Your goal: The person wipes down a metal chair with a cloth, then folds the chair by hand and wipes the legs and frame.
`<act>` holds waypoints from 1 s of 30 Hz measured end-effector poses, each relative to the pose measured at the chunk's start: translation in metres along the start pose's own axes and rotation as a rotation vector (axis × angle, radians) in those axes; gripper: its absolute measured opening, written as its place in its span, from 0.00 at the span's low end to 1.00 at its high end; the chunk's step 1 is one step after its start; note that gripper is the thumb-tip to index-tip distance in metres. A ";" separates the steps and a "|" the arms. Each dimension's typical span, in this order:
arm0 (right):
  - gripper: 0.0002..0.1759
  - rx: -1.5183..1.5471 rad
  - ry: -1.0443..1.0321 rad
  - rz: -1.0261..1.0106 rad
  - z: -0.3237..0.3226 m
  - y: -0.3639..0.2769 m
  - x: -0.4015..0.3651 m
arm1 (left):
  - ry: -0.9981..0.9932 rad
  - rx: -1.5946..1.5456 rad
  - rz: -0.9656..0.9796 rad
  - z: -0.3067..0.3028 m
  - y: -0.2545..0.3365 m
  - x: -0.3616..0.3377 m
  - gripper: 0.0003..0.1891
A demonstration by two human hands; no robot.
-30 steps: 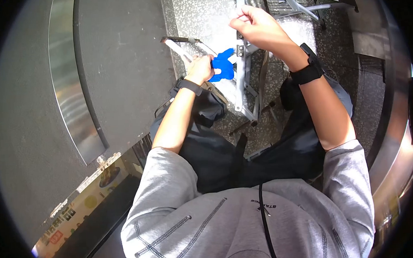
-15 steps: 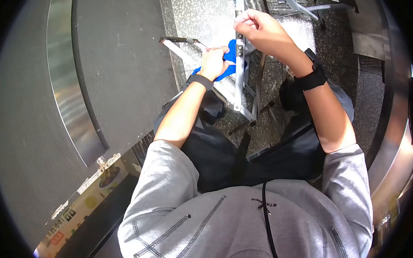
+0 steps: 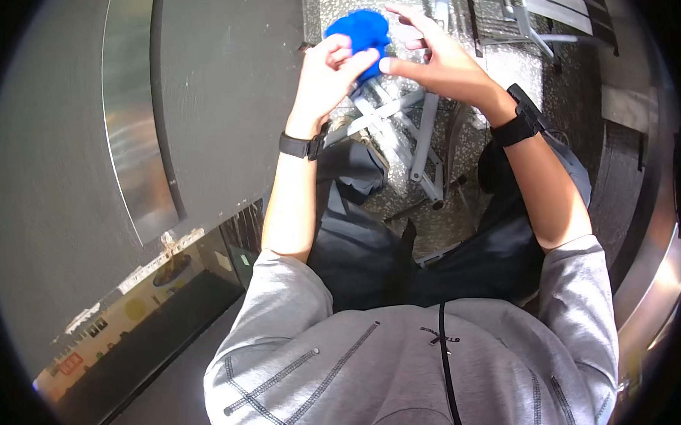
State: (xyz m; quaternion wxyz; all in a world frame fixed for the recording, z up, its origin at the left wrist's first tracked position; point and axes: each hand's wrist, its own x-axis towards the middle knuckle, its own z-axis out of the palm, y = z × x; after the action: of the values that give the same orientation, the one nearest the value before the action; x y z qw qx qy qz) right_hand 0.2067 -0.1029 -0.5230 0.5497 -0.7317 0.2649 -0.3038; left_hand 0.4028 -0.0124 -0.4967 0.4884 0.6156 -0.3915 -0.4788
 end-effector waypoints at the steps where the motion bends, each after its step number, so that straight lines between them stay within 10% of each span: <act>1: 0.41 0.098 -0.052 0.015 0.007 -0.006 0.000 | -0.042 -0.009 -0.007 0.001 0.003 -0.005 0.07; 11: 0.25 -0.457 -0.323 0.271 0.065 0.022 0.003 | 0.019 1.136 0.066 -0.062 -0.026 -0.028 0.23; 17: 0.26 -0.827 -0.586 0.354 0.116 0.046 -0.025 | -0.034 0.974 -0.040 -0.081 -0.036 -0.035 0.24; 30: 0.23 -1.214 -0.450 0.163 0.093 0.053 -0.010 | 0.068 0.882 0.044 -0.091 -0.013 -0.042 0.23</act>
State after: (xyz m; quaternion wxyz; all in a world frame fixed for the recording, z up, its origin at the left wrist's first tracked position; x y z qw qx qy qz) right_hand 0.2655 -0.0497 -0.5956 0.1019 -0.9354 0.3226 0.1029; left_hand 0.4815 0.0508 -0.4947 0.2016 0.7720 -0.5552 -0.2347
